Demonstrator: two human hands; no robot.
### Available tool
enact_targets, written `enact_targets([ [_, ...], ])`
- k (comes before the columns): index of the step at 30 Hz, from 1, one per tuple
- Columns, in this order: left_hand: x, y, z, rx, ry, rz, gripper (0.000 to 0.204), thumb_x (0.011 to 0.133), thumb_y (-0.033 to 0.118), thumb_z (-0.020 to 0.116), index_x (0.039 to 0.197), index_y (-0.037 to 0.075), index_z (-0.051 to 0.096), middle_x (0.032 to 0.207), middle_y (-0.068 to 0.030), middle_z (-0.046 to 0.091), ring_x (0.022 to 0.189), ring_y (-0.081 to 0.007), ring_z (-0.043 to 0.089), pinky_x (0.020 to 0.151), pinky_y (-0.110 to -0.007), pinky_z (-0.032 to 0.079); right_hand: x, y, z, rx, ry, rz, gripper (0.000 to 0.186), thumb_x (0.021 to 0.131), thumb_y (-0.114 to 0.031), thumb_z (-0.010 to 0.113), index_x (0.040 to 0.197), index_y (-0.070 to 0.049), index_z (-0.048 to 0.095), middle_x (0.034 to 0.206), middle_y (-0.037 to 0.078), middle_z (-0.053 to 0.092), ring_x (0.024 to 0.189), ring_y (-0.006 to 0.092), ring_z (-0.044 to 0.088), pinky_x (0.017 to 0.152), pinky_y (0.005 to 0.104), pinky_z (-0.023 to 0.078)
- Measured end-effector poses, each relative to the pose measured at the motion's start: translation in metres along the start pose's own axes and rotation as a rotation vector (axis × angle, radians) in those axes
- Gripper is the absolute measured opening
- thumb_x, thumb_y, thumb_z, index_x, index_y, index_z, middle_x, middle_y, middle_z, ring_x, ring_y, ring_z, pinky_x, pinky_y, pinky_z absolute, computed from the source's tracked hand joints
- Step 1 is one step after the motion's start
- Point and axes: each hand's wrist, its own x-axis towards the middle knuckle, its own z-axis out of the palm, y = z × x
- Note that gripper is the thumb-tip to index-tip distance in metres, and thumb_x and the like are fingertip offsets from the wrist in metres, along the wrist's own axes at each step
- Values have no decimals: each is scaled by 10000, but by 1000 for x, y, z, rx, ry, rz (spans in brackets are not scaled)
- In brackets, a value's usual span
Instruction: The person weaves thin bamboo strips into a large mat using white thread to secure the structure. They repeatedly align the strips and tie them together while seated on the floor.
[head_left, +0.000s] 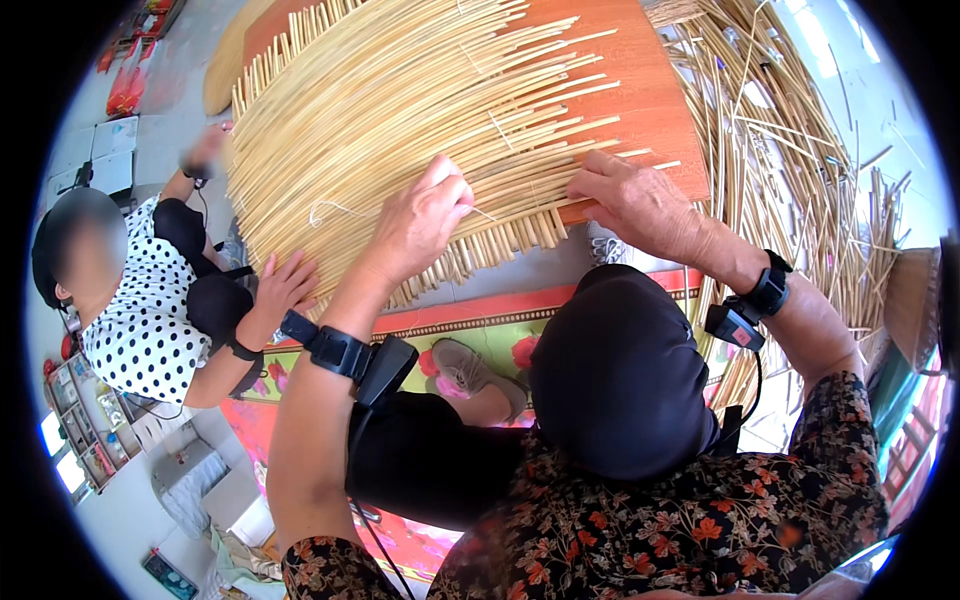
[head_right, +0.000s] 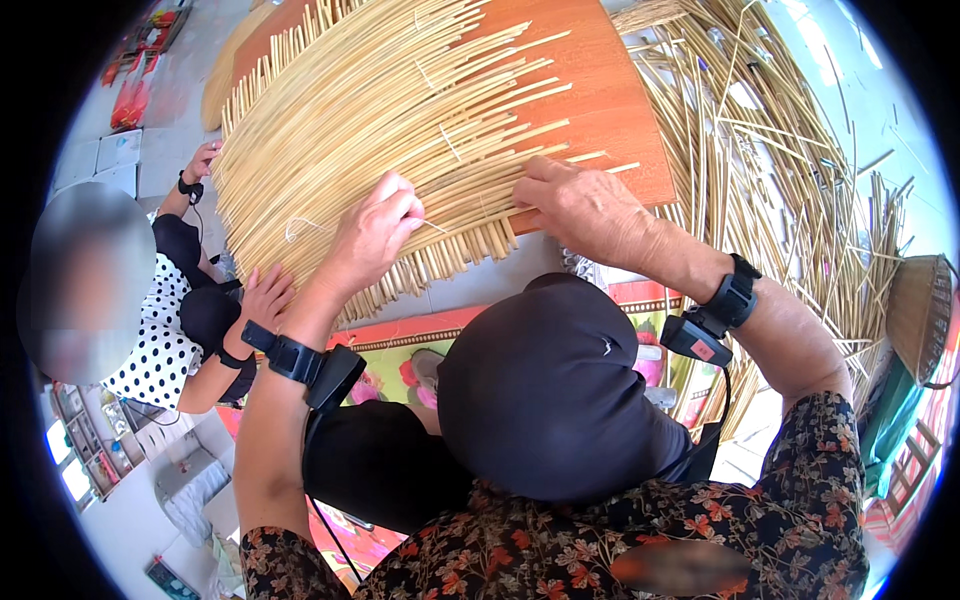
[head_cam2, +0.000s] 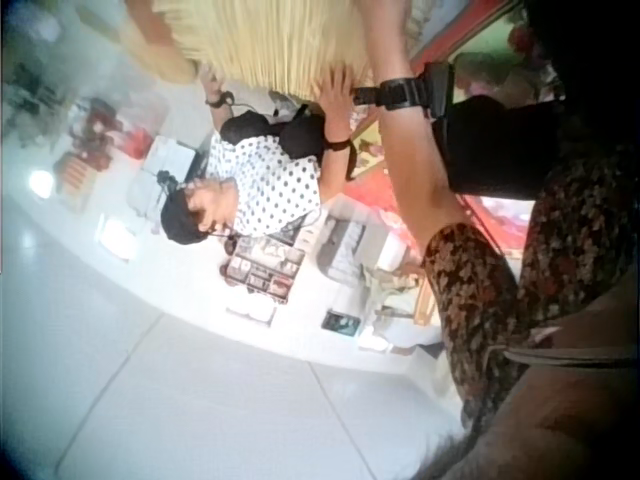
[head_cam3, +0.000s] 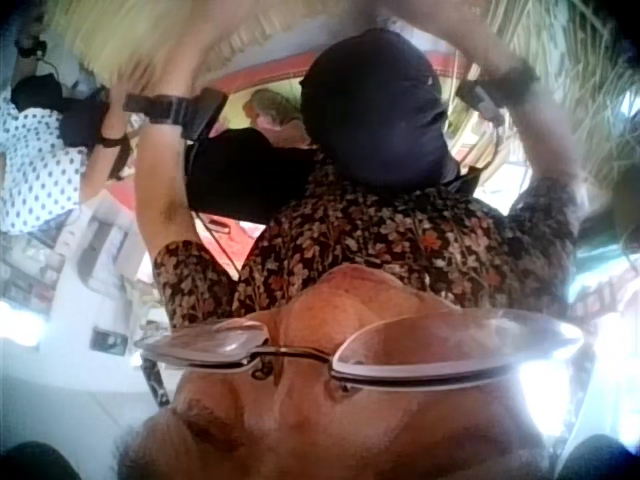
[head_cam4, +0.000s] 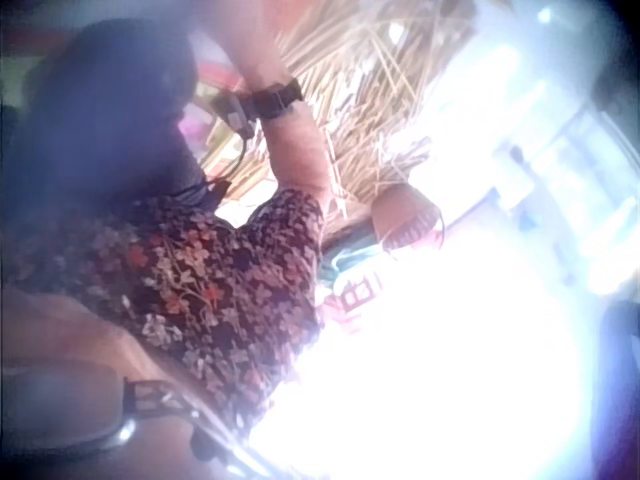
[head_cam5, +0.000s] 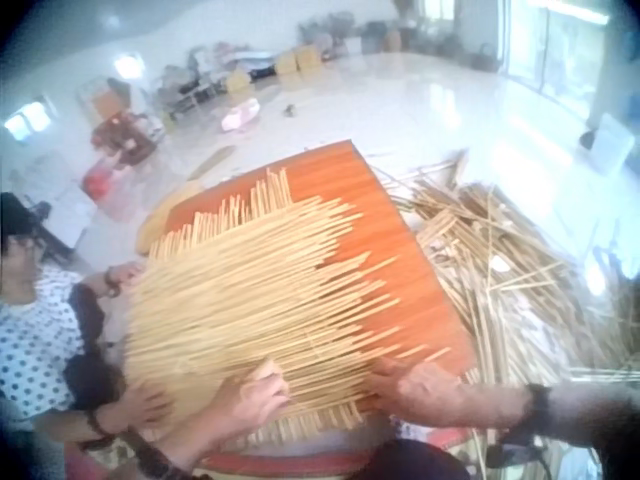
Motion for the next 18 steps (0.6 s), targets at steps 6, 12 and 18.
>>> enact_targets([
  [6,2,19,6,-149,-37,-23,100,917,80,679,984,32,622,1027,-101,570,837,-281,625,759,-371,520,-2,4,0,-17,10,0,176,904,-153,702,1031,-47,643,1005,136,593,918,365,667,752,467,557],
  [12,24,32,11,-69,137,91,144,867,93,748,1001,71,697,979,-66,617,843,-261,659,741,-364,549,1,-1,-3,2,12,-34,134,887,-130,695,972,-44,639,961,130,600,879,364,674,747,460,560],
  [18,42,38,8,218,107,110,143,818,136,782,899,88,675,966,-27,617,898,-257,665,724,-402,564,7,-2,-3,-129,161,-4,83,848,-71,671,868,-52,593,911,108,587,817,340,666,709,452,562],
])
